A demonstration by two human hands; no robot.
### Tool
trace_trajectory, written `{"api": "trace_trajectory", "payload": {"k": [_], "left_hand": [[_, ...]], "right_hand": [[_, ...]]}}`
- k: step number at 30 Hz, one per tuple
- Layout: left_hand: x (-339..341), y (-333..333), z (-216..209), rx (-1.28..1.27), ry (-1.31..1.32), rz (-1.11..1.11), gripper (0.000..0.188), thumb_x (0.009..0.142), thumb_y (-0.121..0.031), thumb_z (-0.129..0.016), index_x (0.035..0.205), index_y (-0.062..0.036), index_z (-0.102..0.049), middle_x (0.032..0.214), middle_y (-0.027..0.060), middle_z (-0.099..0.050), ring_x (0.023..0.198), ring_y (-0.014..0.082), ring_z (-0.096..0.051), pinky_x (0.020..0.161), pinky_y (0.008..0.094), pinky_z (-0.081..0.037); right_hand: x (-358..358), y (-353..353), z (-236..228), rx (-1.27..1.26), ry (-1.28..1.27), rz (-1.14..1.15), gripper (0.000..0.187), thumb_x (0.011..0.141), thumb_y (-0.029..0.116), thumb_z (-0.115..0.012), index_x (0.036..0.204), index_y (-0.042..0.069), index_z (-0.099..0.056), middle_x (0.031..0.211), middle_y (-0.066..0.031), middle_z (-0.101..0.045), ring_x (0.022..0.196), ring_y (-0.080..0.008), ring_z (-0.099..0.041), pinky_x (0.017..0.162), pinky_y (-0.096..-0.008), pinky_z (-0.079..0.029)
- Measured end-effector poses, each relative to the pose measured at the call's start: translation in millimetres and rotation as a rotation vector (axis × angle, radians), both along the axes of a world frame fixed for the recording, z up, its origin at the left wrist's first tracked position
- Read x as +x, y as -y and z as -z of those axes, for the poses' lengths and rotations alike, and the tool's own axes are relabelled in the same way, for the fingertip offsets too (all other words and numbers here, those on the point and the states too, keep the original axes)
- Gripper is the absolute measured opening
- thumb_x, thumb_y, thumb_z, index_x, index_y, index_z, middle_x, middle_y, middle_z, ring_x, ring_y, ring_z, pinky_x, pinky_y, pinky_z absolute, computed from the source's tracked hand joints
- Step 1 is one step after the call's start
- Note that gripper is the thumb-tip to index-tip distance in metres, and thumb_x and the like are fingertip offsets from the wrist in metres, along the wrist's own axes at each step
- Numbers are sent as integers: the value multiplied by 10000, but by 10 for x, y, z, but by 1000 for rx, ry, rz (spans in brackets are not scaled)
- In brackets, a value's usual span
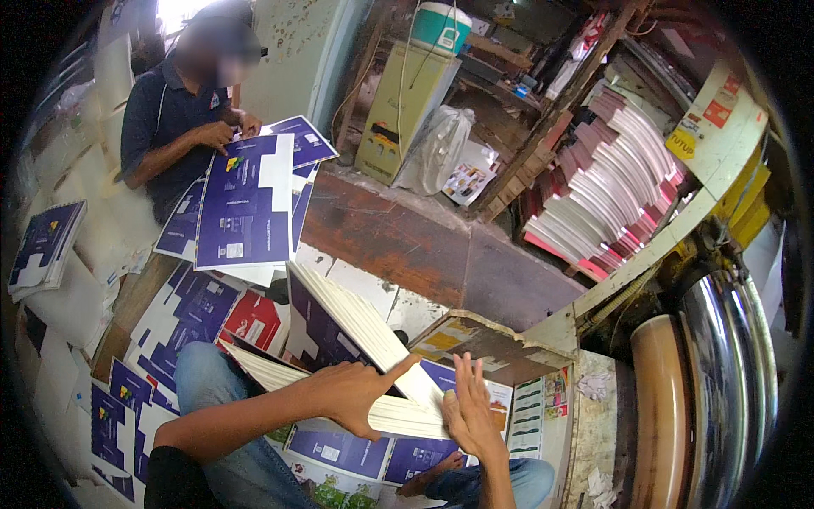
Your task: The person organizes and fans through a large stack of printed paper sheets by hand while sitting on the floor of a manufacturing facility.
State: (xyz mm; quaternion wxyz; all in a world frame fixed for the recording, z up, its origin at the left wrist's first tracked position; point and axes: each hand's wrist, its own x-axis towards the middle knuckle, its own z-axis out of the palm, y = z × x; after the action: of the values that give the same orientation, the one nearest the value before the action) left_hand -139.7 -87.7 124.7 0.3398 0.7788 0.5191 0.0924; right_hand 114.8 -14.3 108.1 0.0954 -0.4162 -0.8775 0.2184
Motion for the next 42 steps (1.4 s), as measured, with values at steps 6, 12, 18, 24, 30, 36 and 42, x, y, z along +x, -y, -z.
{"api": "trace_trajectory", "payload": {"k": [6, 12, 18, 24, 30, 36, 42], "left_hand": [[-17, 13, -7, -20, -30, -25, 1308, 665, -403, -812, 1579, -28, 46, 848, 305, -694, 764, 458, -702, 747, 492, -589], [6, -3, 50, 19, -96, -34, 1320, 645, -444, -816, 1583, -19, 11, 850, 301, -689, 786, 455, -696, 796, 475, -579], [27, -31, 10, -21, -80, -50, 1337, 598, -414, -827, 1587, -22, -18, 903, 317, -690, 814, 433, -712, 806, 423, -596], [35, -33, -4, -25, -70, -48, 1339, 600, -421, -825, 1584, -12, -12, 838, 300, -691, 785, 427, -711, 772, 434, -597], [19, -9, -49, -46, -63, -55, 1336, 634, -386, -828, 1588, -46, 42, 842, 291, -697, 776, 439, -706, 767, 472, -590], [18, -7, -72, -42, -60, -68, 1329, 635, -369, -835, 1594, -82, 40, 850, 304, -694, 794, 458, -704, 775, 508, -584], [-15, 19, -9, -13, 15, -64, 1318, 632, -355, -830, 1592, -71, 26, 843, 314, -689, 799, 486, -687, 785, 513, -571]], "right_hand": [[423, -242, 324, -537, -791, 207, 869, 1025, 665, -142, 1467, -21, -440, 1500, -216, -472, 1440, -324, -394, 1189, -426, -291], [734, -286, 942, -886, -979, 690, 919, 988, 737, -206, 1352, -29, -559, 1413, -184, -574, 1316, -304, -537, 1100, -436, -399], [358, -240, 1321, -1134, -1156, 526, 969, 968, 752, -293, 1297, -119, -560, 1293, -259, -631, 1186, -340, -626, 1067, -409, -470], [513, -408, 1124, -1028, -1280, 528, 939, 976, 741, -289, 1213, -110, -607, 1251, -274, -651, 1116, -329, -667, 985, -410, -525], [366, -88, -81, -290, -728, 348, 783, 1059, 578, -170, 1248, -27, -630, 1212, -204, -678, 1124, -312, -638, 1007, -395, -442], [-56, 206, -434, 191, 76, 80, 606, 1026, 332, -464, 1548, 60, -317, 1619, -227, -261, 1511, -428, -162, 1215, -545, -169], [-83, 131, 20, -77, -50, 75, 615, 1049, 388, -377, 1546, 32, -311, 1555, -292, -348, 1459, -457, -303, 1208, -498, -224]]}}
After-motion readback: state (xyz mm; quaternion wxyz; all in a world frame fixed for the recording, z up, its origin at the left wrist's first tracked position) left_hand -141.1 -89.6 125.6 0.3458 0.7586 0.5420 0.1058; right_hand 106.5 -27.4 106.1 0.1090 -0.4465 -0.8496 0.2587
